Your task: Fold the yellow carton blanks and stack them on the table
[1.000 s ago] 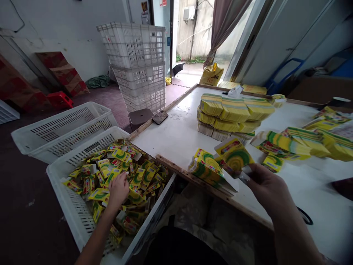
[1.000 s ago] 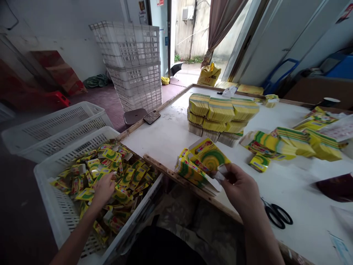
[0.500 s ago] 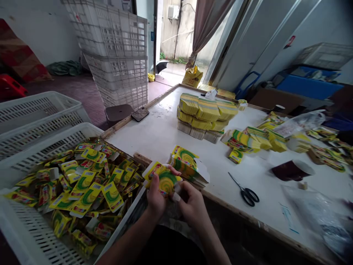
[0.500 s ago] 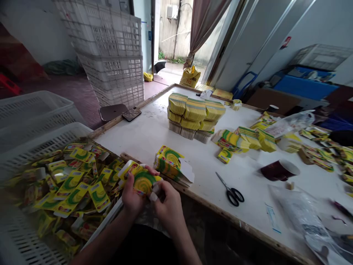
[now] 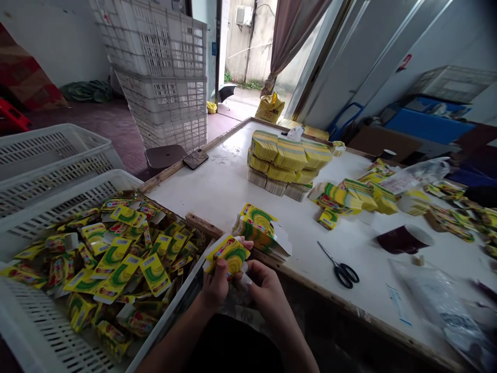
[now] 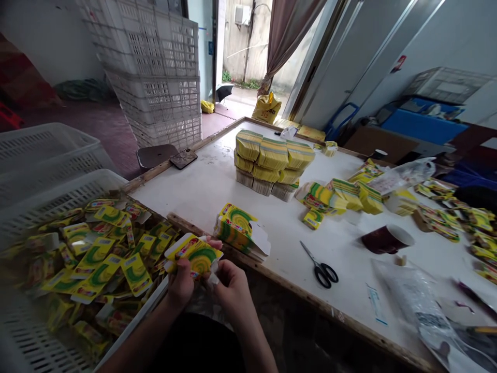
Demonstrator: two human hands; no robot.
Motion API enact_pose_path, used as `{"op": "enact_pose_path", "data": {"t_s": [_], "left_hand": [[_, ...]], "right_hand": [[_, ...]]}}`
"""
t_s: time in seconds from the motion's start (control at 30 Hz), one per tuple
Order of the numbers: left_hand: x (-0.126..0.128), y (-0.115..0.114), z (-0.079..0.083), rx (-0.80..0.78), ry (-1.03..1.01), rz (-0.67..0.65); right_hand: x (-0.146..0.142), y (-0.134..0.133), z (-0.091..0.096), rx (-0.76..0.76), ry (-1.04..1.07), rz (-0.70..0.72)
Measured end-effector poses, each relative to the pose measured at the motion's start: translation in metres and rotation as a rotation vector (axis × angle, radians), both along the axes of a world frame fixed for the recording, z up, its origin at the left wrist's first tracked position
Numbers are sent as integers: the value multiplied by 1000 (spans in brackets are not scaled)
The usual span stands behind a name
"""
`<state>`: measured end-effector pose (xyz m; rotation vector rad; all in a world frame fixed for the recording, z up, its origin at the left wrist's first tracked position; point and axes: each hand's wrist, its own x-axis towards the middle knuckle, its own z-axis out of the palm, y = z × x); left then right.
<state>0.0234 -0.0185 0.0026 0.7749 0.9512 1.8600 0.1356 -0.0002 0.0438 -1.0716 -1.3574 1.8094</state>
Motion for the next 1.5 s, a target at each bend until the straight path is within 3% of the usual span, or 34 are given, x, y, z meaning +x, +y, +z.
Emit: {"op": "enact_pose_path", "data": {"t_s": [0.13, 0.27, 0.4, 0.5, 0.6, 0.77, 0.83, 0.9, 1.03, 1.1, 1.2, 1.37, 1.5], "left_hand": [[-4, 4, 3, -18, -63, -63], [1, 11, 15, -6, -277, -118], [2, 18, 20, -23, -405, 35], [0, 18, 14, -137, -267, 114], [-1, 15, 8, -203, -124, 91], [-3, 11, 12, -209, 71, 84], [-4, 11, 15, -204, 71, 95], [-4, 11, 17, -178, 63, 66], [-2, 13, 15, -121, -62, -63], [-2, 14, 11, -149, -111, -53], [-5, 14, 6, -176, -124, -25], [-7, 9, 8, -212, -34, -253], [-5, 9, 7, -236, 54, -223]], "right_hand": [[-1, -1, -5, 34, 49, 21], [-5, -8, -10, 145, -78, -8], [-6, -13, -12, 210, -134, 15], [-8, -13, -16, 238, -112, -53], [-8, -11, -23, 304, -143, -99], [-2, -12, -20, 608, -314, -93], [0, -11, -16, 651, -318, -83], [3, -8, -14, 574, -292, -114], [12, 3, -18, 268, -97, -215], [15, 5, -22, 178, -24, -236], [18, 5, -26, 133, 11, -247], [20, 5, -25, 130, 48, -300], [25, 7, -21, 183, 10, -308]]}}
